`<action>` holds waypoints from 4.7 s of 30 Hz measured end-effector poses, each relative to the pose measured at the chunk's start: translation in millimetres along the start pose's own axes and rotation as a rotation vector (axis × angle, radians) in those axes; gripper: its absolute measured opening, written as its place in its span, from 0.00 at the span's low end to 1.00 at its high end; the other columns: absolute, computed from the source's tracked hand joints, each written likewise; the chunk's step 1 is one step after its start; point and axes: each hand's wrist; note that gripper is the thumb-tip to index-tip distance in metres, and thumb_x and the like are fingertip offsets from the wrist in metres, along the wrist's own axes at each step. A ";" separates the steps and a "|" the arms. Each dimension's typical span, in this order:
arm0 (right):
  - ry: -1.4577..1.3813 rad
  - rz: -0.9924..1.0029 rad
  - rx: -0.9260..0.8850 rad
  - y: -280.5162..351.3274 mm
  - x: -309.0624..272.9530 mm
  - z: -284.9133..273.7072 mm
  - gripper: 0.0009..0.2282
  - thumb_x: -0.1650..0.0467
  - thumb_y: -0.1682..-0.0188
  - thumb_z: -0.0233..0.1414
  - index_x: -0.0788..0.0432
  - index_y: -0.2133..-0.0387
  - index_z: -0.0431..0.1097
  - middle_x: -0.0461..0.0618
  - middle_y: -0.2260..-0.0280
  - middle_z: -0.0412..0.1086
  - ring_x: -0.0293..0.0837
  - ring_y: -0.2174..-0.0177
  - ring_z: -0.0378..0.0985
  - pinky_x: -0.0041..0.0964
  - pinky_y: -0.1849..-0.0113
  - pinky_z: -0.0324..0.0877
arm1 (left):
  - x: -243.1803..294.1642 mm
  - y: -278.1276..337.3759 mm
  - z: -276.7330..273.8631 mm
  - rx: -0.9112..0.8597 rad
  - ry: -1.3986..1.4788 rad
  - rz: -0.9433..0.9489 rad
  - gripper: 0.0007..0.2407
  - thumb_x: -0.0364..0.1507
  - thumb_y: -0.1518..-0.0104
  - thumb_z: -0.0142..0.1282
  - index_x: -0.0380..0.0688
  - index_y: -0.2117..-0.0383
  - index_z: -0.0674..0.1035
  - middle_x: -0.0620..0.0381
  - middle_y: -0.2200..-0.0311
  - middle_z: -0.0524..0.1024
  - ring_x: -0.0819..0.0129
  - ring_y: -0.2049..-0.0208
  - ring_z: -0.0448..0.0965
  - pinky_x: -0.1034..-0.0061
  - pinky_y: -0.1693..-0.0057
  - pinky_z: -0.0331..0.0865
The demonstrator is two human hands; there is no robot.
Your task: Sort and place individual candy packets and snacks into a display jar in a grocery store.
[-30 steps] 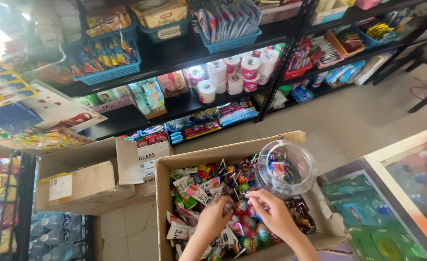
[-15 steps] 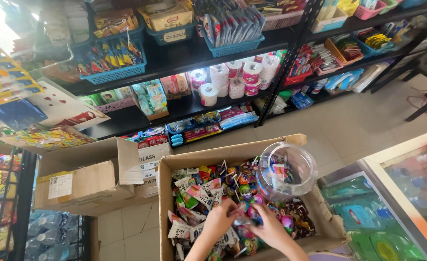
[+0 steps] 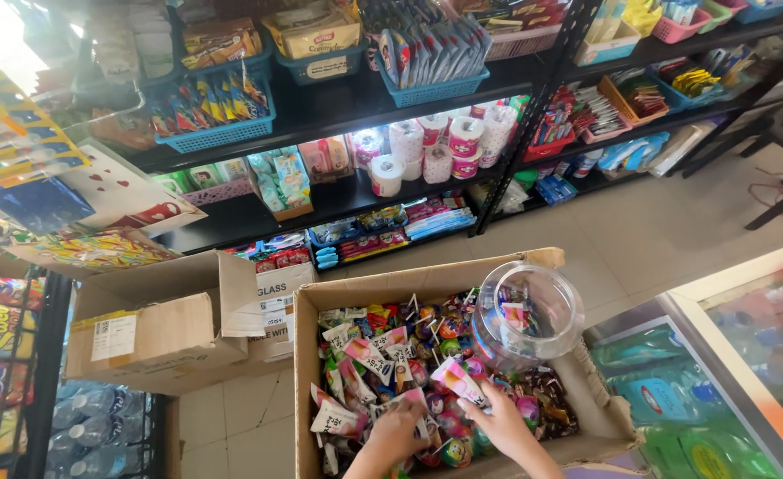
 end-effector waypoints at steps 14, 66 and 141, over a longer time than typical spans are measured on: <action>-0.133 -0.356 0.366 41.1 -55.7 -42.8 0.18 0.70 0.51 0.57 0.60 0.47 0.65 0.54 0.61 0.74 0.43 0.65 0.80 0.35 0.64 0.76 | 39.1 -3.7 -95.3 0.214 0.117 -0.141 0.10 0.31 0.49 0.64 0.50 0.62 0.78 0.50 0.63 0.81 0.51 0.62 0.82 0.59 0.56 0.75; 0.656 -0.339 -0.447 -48.6 -54.0 75.3 0.28 0.69 0.56 0.58 0.56 0.39 0.62 0.49 0.39 0.60 0.51 0.39 0.60 0.48 0.39 0.57 | 10.3 25.7 -74.9 0.262 0.120 -0.219 0.14 0.31 0.46 0.60 0.48 0.54 0.75 0.47 0.58 0.74 0.43 0.55 0.76 0.56 0.51 0.71; -0.196 -0.369 0.490 18.7 -49.0 -71.1 0.09 0.72 0.47 0.52 0.62 0.56 0.72 0.50 0.66 0.80 0.36 0.66 0.82 0.29 0.61 0.75 | 165.7 -95.1 -169.2 0.654 0.541 0.268 0.12 0.23 0.43 0.60 0.40 0.53 0.74 0.50 0.56 0.77 0.57 0.53 0.82 0.68 0.48 0.75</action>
Point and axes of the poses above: each hand's wrist, its own y-axis away from the middle knuckle, its own z-axis out of the palm, x = y × z
